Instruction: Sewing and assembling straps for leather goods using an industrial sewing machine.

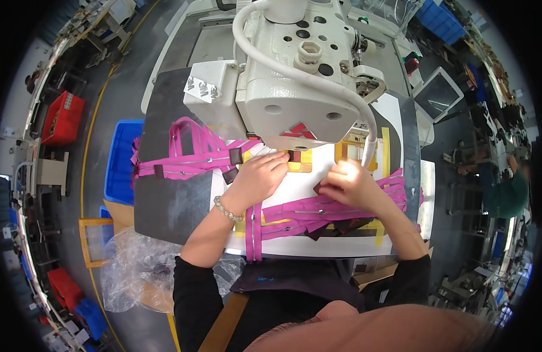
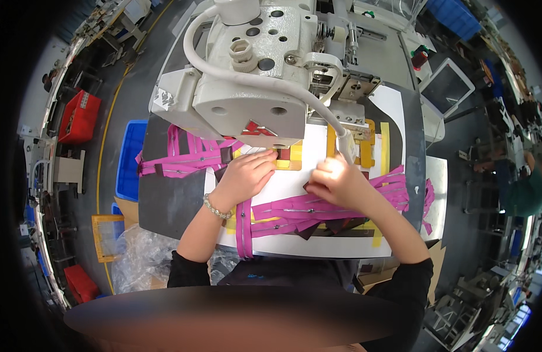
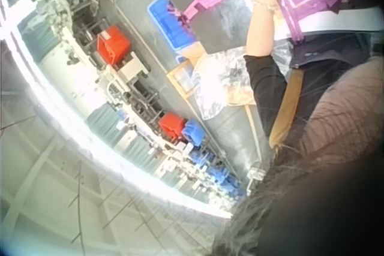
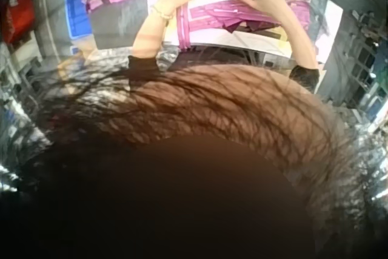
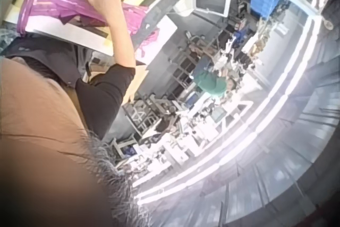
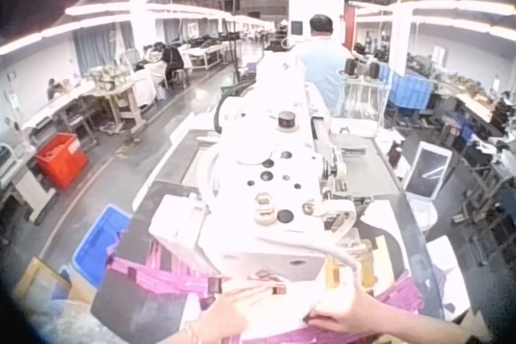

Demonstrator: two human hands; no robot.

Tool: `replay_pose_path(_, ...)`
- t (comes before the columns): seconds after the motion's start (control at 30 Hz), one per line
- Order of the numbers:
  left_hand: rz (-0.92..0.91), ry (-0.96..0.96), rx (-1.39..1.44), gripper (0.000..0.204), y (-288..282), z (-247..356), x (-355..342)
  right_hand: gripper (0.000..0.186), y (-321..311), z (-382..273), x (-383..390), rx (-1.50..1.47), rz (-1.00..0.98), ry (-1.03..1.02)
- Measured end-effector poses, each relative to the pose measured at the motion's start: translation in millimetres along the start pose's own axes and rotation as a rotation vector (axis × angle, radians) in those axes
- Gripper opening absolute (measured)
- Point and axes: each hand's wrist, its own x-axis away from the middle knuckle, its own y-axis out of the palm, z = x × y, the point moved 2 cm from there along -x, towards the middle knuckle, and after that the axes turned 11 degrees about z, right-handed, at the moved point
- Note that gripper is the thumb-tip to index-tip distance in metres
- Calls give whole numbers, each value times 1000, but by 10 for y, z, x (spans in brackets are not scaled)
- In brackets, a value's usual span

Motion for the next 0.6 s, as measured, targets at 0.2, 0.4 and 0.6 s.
replay_pose_path(0.2,4,-2,5,9,15,22,-16,29,20,-401,464,106,-61,209)
replay_pose_path(0.4,11,6,-8,9,19,43,-22,26,108,-570,611,175,156,195)
replay_pose_path(0.6,30,-3,-2,10,15,53,-35,16,-22,-586,632,-88,148,294)
